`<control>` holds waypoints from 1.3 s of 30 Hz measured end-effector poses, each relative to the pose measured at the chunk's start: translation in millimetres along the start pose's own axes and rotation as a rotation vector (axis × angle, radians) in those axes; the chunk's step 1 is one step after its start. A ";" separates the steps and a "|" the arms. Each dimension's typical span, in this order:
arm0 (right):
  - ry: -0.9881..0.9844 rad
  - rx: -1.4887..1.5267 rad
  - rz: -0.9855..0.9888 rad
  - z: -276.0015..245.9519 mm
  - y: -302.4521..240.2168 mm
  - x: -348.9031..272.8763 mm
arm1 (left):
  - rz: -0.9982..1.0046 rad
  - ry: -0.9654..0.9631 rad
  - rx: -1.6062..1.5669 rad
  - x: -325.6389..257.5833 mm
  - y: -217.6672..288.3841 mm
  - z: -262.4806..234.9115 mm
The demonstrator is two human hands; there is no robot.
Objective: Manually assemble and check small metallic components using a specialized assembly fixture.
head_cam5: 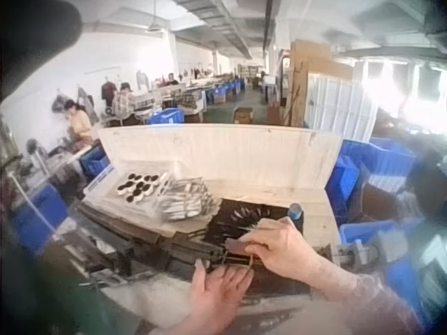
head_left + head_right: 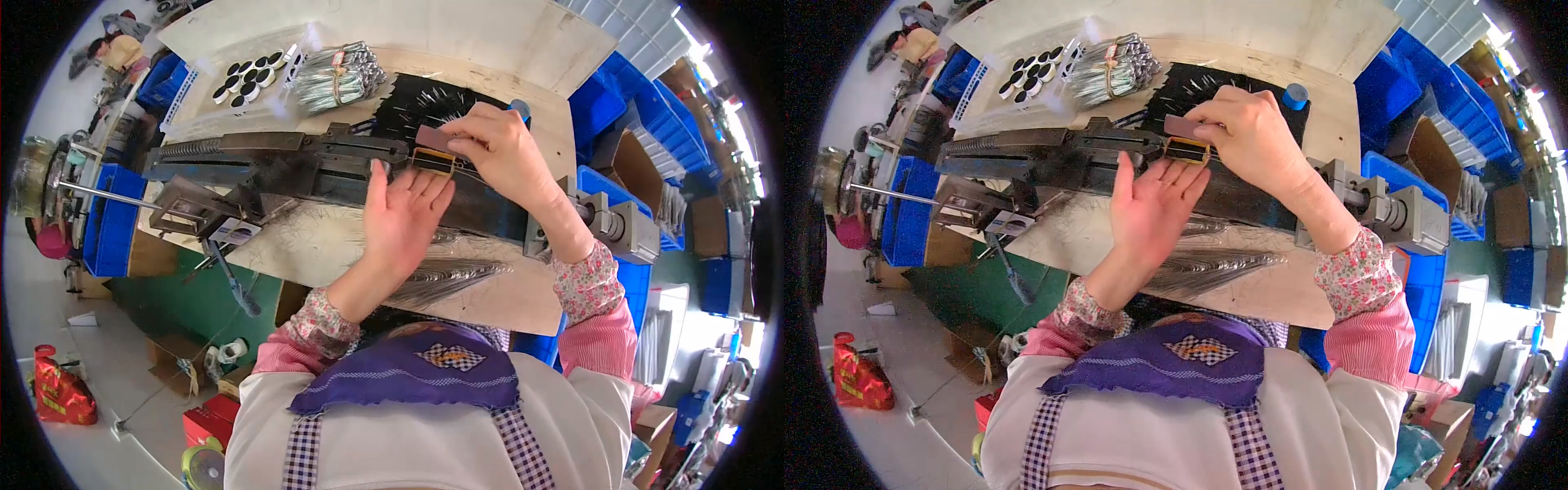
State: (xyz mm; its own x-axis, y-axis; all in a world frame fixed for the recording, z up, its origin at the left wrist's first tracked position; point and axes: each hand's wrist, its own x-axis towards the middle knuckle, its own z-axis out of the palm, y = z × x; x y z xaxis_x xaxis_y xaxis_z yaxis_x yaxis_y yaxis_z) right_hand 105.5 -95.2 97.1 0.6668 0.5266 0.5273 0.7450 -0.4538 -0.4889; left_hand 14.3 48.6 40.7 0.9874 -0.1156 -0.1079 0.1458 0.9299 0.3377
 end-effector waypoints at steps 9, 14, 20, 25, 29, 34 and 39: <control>-0.215 -0.080 0.064 -2.0 -1.7 -9.7 | 0.000 0.020 -0.002 -3.9 5.9 0.2; -0.156 -0.111 -0.057 -2.4 -17.2 -14.0 | -0.004 0.055 -0.068 -3.7 2.3 -4.4; -0.039 -0.113 0.147 -20.2 -37.3 -15.9 | 0.007 -0.042 0.001 -3.3 3.8 -3.1; -0.301 -0.443 -0.035 1.3 -38.8 -21.9 | -0.002 -0.008 -0.043 -3.2 7.2 5.8; -0.262 -0.515 -0.136 3.1 -48.2 -20.2 | -0.051 0.000 -0.021 -0.9 12.4 -2.6; -0.242 -0.615 -0.170 8.6 -37.5 -28.5 | -0.056 0.099 0.061 0.6 12.8 9.7; -0.354 -0.329 0.115 1.8 -49.6 -85.5 | -0.017 0.143 0.201 -5.1 -7.3 -5.4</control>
State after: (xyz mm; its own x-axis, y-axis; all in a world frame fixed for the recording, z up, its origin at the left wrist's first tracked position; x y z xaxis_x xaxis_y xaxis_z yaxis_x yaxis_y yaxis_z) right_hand 11.6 -116.4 75.0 0.7405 0.6455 0.1869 0.6712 -0.6963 -0.2544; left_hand 7.9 44.3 33.8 0.9681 -0.0670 -0.2416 0.1858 0.8386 0.5121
